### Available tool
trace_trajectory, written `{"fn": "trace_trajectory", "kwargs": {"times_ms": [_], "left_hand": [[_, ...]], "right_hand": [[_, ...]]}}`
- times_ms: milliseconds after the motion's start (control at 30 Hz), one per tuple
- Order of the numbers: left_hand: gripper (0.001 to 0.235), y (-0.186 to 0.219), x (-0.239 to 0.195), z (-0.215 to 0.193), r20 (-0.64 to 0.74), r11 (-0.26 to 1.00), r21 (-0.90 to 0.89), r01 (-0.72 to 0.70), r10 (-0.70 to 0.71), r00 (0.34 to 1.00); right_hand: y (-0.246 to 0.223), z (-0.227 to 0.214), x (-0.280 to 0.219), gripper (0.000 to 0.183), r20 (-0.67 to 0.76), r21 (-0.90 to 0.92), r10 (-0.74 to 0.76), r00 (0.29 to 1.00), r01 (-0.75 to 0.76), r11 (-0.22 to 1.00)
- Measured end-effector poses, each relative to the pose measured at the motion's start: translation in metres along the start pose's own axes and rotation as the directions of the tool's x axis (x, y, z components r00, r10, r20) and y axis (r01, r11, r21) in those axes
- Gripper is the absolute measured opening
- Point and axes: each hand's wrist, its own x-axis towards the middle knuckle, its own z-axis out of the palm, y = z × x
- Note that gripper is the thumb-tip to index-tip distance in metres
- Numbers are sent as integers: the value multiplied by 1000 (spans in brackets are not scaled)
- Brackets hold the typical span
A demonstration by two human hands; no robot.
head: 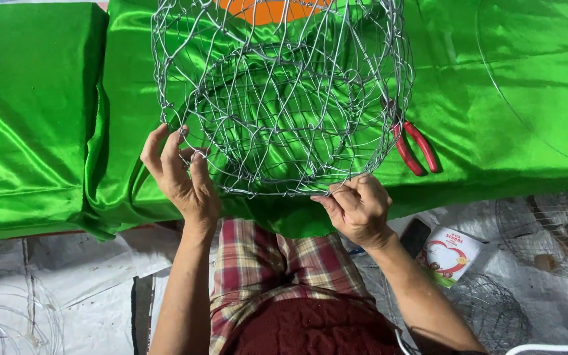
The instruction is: The person is manually constructing a wire basket by twisting and cutting metal wires to form the rim and mesh.
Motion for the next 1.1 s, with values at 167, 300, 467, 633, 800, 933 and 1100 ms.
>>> {"fn": "trace_trajectory", "kwargs": {"times_ms": [167, 300, 467, 633, 800, 933, 1100], "left_hand": [[36, 3, 1, 2, -25, 1000, -12, -1, 1, 1000], [36, 0, 1, 1, -10, 1000, -27, -13, 13, 1000], [37, -4, 1, -1, 1, 1000, -16, -13, 13, 1000], [38, 0, 4, 0, -8, 1000, -3, 18, -18, 1000], [39, 6, 5, -1, 16, 999, -24, 24, -24, 1000], [39, 7, 7, -2, 5, 998, 68, 11, -12, 1000], [46, 19, 8, -4, 63, 996, 6, 93, -94, 994]], "right_hand": [[3, 1, 1, 33, 36, 69, 24, 999, -26, 997], [11, 2, -9, 29, 86, 51, 13, 996, -17, 999], [0, -1, -8, 25, 90, 67, 79, 993, -86, 994], [4, -25, 3, 24, -69, 160, 216, 974, -203, 966], [17, -37, 67, 20, -13, 105, 33, 999, -31, 994], [5, -37, 78, 20, 51, 76, 3, 999, -7, 997], [-6, -19, 78, 30, -39, 126, 122, 992, -116, 985]]}}
